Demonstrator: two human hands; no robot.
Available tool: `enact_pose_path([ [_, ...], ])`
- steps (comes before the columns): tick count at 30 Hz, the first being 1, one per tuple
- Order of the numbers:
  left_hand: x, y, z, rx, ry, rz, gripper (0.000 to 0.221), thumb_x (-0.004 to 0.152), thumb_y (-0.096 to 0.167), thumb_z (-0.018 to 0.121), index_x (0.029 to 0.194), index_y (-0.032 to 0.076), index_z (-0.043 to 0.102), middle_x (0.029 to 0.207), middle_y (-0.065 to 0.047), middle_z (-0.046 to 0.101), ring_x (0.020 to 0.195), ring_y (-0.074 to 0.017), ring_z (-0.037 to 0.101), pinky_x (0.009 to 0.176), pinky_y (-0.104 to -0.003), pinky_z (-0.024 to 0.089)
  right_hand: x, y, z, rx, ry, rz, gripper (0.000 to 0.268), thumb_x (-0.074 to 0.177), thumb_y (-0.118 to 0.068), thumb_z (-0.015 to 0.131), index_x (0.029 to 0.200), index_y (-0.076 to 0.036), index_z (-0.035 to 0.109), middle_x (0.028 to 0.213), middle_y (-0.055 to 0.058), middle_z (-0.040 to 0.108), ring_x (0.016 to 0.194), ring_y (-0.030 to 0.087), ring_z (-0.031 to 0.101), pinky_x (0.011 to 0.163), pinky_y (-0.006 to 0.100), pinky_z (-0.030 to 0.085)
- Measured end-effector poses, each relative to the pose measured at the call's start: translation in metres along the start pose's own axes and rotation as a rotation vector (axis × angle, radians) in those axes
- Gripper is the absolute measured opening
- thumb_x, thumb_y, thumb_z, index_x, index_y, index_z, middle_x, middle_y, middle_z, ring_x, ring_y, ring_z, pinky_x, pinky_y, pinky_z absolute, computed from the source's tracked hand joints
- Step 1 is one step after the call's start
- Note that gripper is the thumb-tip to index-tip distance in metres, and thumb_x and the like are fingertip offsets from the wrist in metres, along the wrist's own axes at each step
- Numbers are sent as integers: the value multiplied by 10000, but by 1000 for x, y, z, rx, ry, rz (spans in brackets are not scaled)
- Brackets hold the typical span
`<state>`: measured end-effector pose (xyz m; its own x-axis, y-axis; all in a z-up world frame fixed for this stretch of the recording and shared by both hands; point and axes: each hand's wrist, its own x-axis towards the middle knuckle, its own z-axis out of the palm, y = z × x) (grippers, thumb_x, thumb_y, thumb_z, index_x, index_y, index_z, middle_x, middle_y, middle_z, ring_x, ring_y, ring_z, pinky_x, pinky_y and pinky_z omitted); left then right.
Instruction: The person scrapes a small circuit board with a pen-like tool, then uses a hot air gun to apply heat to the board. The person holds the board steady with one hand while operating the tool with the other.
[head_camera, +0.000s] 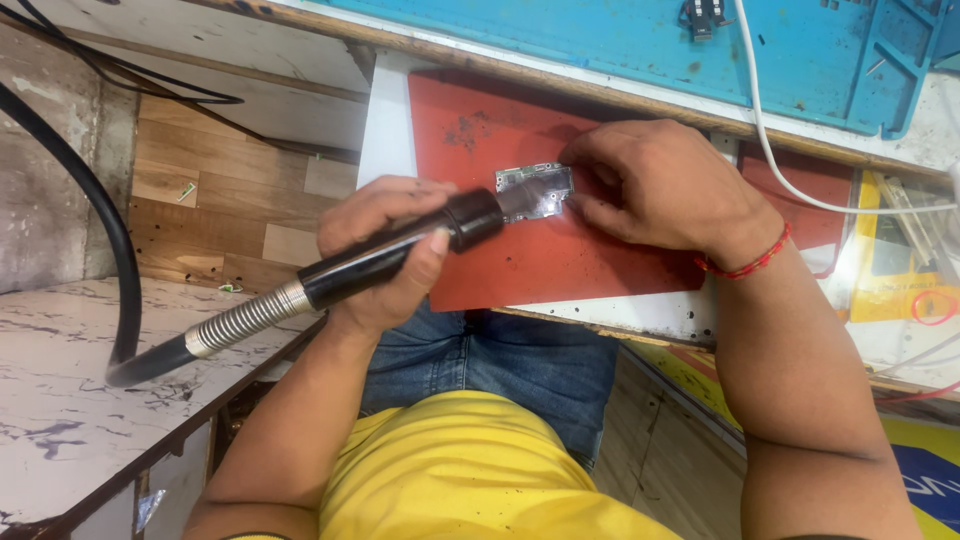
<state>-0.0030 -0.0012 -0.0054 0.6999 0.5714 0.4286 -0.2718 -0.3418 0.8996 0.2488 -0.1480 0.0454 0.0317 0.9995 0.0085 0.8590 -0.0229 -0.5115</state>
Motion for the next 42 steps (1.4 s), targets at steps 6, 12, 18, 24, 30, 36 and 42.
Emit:
enact_pose_path([
  [6,1,3,-3,34,-10,12,253,965,225,717,1091,7,685,1067,-171,747,969,-237,762,882,-305,615,0,2,-1,16,-2,4,286,834,-148,741,1080,-10,694,895,164,686,817,366,655,742,451,530],
  [12,3,4,-3,-32,-21,-10,265,979,237,711,1101,5,672,1094,-172,730,973,-238,749,896,-309,612,2,2,-1,25,-38,60,295,818,-145,739,1076,-9,700,842,165,676,751,353,647,691,445,526],
  [18,-1,2,-3,26,73,-47,242,1009,228,697,1108,10,664,1059,-162,733,962,-228,740,904,-305,598,1,3,0,15,-14,33,284,830,-148,741,1073,-5,700,870,171,680,783,362,651,718,452,529],
  [24,-5,0,-3,-49,141,-69,257,984,229,685,1108,4,674,1113,-167,720,985,-220,723,919,-311,593,1,-6,-6,88,7,46,629,814,-167,768,1397,-37,568,892,171,673,727,338,646,663,440,533],
  [30,-5,-1,-2,-29,122,-48,246,987,221,691,1087,-3,673,1082,-172,733,1011,-245,734,947,-326,590,-5,-17,-4,-46,101,-37,806,869,-81,710,1600,-90,370,793,101,649,673,318,638,631,431,520],
  [36,-1,1,-3,18,90,-40,238,982,217,691,1081,1,676,1039,-168,743,1000,-243,743,935,-319,592,1,-4,5,-54,15,60,863,813,-73,699,1603,-80,353,731,114,649,614,349,630,593,446,516],
  [42,1,4,-2,11,64,-49,244,998,222,695,1098,1,666,1070,-167,734,1005,-244,739,939,-319,588,-7,-10,3,4,197,-2,797,919,-66,706,1609,1,311,806,111,660,703,319,677,657,409,545],
])
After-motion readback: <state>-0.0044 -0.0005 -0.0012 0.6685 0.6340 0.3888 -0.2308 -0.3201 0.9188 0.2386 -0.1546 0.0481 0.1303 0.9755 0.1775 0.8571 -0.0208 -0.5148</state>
